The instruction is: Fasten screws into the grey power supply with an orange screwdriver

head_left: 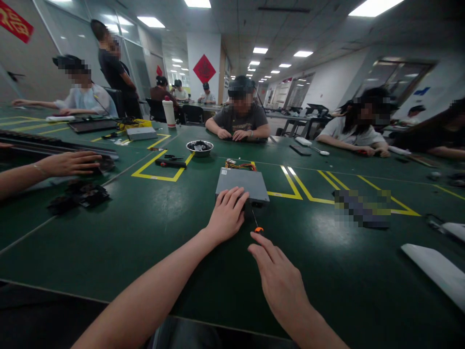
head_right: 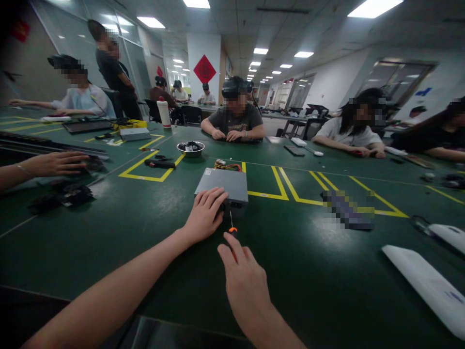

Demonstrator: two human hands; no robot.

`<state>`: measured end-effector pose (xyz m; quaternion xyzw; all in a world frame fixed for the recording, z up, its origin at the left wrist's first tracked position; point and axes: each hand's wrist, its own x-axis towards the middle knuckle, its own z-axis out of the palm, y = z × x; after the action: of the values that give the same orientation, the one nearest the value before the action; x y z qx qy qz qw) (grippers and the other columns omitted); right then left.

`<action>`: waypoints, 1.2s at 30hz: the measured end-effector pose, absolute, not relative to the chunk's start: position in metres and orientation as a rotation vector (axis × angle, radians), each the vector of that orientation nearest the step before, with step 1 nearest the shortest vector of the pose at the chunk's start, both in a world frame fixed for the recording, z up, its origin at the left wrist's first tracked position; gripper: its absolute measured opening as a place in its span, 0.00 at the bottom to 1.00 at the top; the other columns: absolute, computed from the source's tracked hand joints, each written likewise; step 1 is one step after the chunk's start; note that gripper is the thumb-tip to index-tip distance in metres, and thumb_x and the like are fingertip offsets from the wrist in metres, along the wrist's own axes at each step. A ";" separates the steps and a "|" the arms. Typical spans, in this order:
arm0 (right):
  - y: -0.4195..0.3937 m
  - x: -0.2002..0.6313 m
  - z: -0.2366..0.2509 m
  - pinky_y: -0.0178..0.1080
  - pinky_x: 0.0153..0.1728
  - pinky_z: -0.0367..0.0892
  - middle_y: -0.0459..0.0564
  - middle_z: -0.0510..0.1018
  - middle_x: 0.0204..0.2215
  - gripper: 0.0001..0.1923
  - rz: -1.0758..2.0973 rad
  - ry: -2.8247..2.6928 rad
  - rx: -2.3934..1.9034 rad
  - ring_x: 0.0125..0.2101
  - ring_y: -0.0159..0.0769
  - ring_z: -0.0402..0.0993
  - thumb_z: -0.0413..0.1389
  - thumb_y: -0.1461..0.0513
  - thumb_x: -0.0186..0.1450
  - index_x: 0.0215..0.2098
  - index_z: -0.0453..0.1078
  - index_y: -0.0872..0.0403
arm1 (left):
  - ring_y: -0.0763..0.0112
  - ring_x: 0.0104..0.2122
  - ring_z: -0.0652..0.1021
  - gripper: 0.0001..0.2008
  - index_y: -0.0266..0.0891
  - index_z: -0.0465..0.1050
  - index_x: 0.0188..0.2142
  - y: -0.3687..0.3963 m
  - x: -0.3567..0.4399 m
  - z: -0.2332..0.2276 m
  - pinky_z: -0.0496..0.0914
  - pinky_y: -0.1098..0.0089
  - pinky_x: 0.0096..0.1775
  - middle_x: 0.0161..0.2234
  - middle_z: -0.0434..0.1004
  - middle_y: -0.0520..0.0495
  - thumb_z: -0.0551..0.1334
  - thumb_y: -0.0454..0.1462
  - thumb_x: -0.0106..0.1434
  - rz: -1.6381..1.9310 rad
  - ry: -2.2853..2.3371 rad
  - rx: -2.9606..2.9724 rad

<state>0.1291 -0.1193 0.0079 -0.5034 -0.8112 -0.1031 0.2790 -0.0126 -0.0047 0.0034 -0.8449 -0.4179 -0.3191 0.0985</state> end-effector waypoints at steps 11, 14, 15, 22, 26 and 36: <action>-0.101 0.161 0.009 0.38 0.35 0.72 0.73 0.65 0.51 0.16 -0.387 -2.560 -0.767 0.42 0.42 0.73 0.43 0.72 0.61 0.47 0.61 0.63 | 0.61 0.57 0.58 0.24 0.37 0.56 0.56 -0.004 -0.010 0.003 0.51 0.58 0.57 0.57 0.58 0.42 0.53 0.33 0.59 -0.894 -1.254 -2.500; -0.084 0.170 0.007 0.38 0.34 0.71 0.68 0.71 0.47 0.12 -0.549 -2.550 -0.560 0.37 0.39 0.74 0.50 0.69 0.61 0.43 0.65 0.59 | 0.61 0.58 0.57 0.24 0.38 0.56 0.56 -0.003 -0.009 0.003 0.51 0.58 0.57 0.57 0.57 0.42 0.53 0.34 0.59 -0.890 -1.257 -2.494; -0.080 0.173 0.007 0.38 0.34 0.70 0.66 0.72 0.46 0.11 -0.575 -2.524 -0.536 0.38 0.38 0.74 0.52 0.68 0.60 0.42 0.65 0.58 | 0.61 0.58 0.57 0.24 0.38 0.56 0.56 -0.003 -0.009 0.003 0.51 0.58 0.57 0.57 0.58 0.42 0.53 0.34 0.59 -0.889 -1.261 -2.493; -0.074 0.179 -0.002 0.38 0.31 0.71 0.58 0.73 0.46 0.07 -0.494 -2.517 -0.590 0.34 0.35 0.74 0.53 0.67 0.60 0.37 0.66 0.52 | 0.61 0.58 0.57 0.24 0.38 0.55 0.56 -0.002 -0.007 0.002 0.50 0.57 0.57 0.58 0.57 0.42 0.53 0.33 0.59 -0.888 -1.271 -2.492; -0.080 0.177 0.002 0.39 0.37 0.71 0.62 0.70 0.49 0.16 -0.365 -2.524 -0.631 0.43 0.41 0.71 0.53 0.63 0.60 0.47 0.65 0.53 | 0.62 0.58 0.57 0.24 0.38 0.56 0.56 -0.002 -0.007 0.001 0.50 0.58 0.57 0.57 0.58 0.43 0.53 0.33 0.59 -0.881 -1.269 -2.478; -0.084 0.171 0.006 0.37 0.30 0.70 0.62 0.74 0.45 0.18 -0.360 -2.500 -0.497 0.32 0.35 0.74 0.52 0.57 0.60 0.46 0.64 0.60 | 0.62 0.57 0.58 0.24 0.38 0.56 0.56 -0.003 -0.008 0.001 0.51 0.58 0.57 0.57 0.58 0.43 0.53 0.34 0.59 -0.882 -1.253 -2.470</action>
<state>0.1710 -0.0839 0.0065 -0.1852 -0.9324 -0.1341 0.2799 -0.0080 -0.0026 0.0005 -0.8440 -0.4280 -0.3013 0.1174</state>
